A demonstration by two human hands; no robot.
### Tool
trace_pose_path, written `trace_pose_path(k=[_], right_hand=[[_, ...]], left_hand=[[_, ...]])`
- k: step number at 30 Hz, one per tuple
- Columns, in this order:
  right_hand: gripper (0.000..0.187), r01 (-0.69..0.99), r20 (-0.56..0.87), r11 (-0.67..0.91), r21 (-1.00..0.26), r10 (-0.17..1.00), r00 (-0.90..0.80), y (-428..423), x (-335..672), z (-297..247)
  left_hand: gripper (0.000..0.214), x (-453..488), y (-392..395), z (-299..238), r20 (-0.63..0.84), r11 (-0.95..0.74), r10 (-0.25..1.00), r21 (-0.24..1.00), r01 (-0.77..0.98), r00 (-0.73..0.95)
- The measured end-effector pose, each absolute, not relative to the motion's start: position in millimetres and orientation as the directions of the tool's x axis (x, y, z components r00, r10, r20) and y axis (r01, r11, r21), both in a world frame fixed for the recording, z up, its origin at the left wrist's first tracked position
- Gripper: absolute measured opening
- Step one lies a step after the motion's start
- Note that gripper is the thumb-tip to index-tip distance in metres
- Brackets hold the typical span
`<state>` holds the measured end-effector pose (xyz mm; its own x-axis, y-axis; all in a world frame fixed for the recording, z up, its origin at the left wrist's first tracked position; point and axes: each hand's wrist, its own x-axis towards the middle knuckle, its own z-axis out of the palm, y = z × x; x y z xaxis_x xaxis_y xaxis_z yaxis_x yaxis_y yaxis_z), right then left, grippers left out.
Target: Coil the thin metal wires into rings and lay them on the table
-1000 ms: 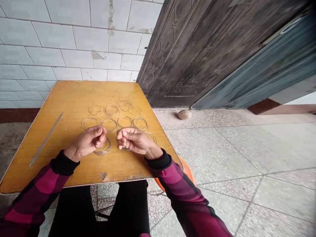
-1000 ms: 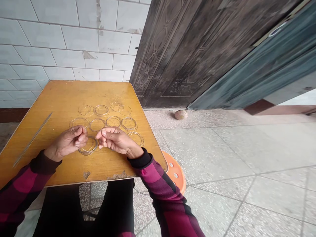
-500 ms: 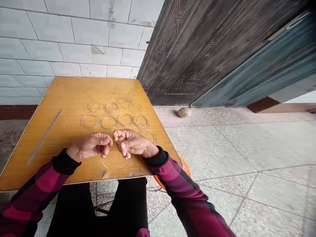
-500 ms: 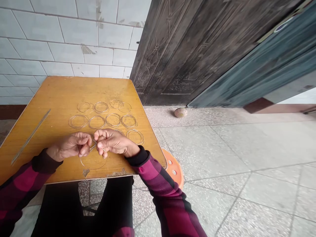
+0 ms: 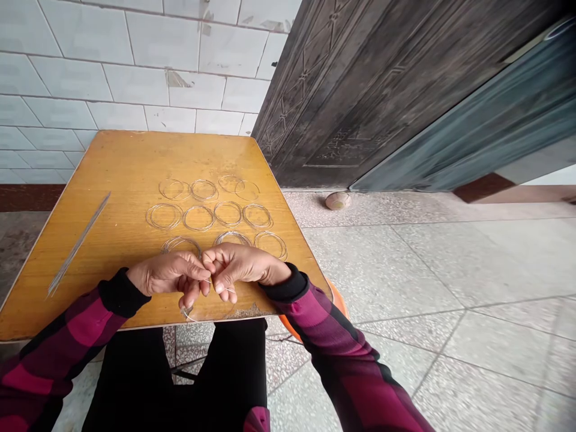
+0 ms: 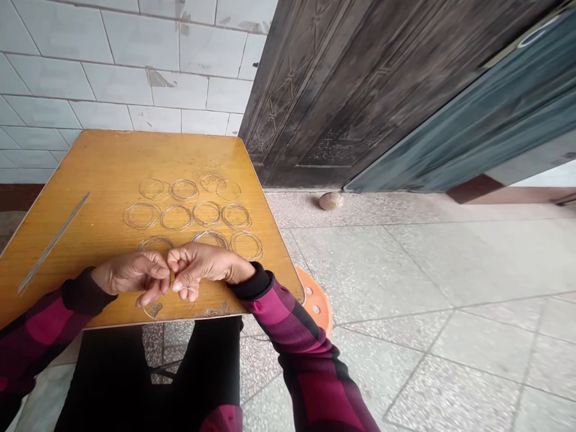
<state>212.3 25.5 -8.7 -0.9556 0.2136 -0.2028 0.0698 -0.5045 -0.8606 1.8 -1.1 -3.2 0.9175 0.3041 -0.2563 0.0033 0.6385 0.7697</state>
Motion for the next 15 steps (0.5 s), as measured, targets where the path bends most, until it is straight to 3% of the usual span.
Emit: trace_pose_path(k=[6, 15], right_hand=[[0.035, 0.030, -0.190, -0.475, -0.880, 0.293, -0.937, 26, 212, 3], [0.029, -0.087, -0.103, -0.348, -0.934, 0.492, -0.864, 27, 215, 11]], left_hand=[[0.022, 4, -3, -6, -0.296, 0.682, 0.279, 0.731, 0.028, 0.914], [0.021, 6, -7, -7, -0.343, 0.740, 0.383, 0.670, -0.062, 0.858]])
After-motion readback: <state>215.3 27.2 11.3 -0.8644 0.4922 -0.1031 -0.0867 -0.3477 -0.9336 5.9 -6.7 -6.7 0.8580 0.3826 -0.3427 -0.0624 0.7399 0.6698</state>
